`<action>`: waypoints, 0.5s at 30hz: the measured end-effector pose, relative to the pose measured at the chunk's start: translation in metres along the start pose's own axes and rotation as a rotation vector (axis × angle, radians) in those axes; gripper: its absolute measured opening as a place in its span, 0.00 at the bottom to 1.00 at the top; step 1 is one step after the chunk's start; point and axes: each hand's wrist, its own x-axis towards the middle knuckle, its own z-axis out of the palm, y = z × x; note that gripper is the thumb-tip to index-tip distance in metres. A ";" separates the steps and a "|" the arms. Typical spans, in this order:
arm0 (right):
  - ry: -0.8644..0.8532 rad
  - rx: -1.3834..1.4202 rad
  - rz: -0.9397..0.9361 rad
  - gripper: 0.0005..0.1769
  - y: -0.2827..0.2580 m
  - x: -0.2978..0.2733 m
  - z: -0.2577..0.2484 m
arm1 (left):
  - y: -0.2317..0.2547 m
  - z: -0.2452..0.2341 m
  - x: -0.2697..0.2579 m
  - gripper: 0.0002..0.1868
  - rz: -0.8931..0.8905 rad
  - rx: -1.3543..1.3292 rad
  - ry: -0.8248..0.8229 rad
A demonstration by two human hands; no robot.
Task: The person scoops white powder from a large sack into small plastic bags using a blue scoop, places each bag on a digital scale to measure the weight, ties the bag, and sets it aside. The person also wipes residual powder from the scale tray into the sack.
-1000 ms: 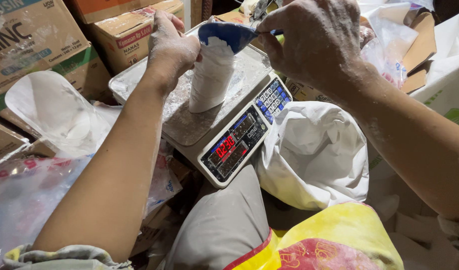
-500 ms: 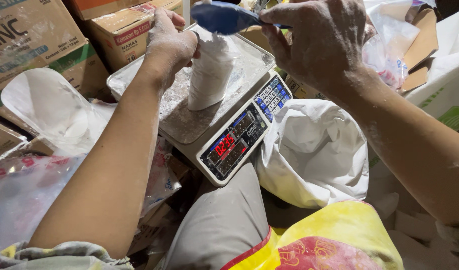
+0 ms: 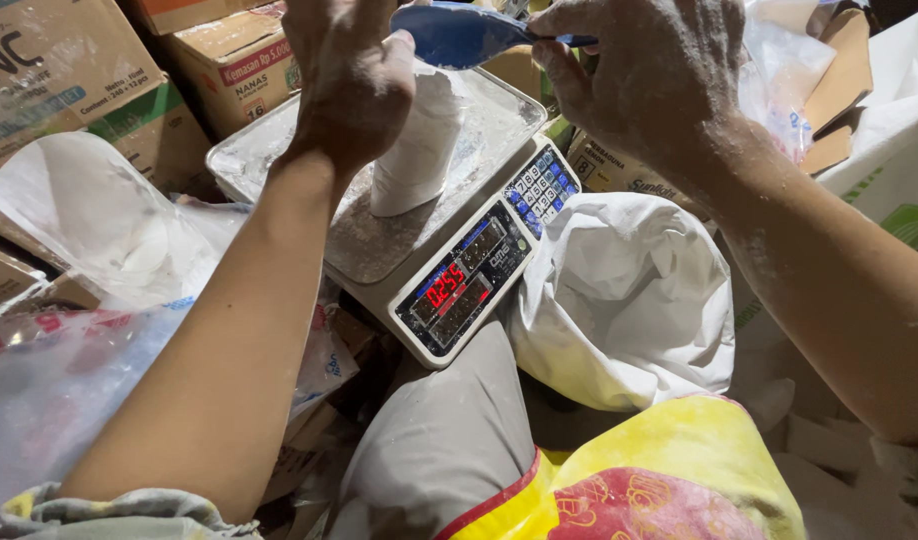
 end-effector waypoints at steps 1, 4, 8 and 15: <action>-0.014 0.030 0.015 0.09 0.000 0.000 0.000 | 0.002 -0.003 0.003 0.25 -0.047 0.034 -0.084; -0.053 0.118 0.058 0.08 0.000 0.000 -0.001 | 0.003 -0.007 0.008 0.32 -0.149 0.042 -0.241; -0.067 0.158 0.073 0.08 0.003 -0.004 -0.004 | -0.008 0.001 0.003 0.32 -0.181 -0.190 -0.185; -0.148 0.118 0.170 0.08 0.013 -0.012 -0.007 | -0.033 0.018 -0.005 0.19 -0.290 0.023 -0.196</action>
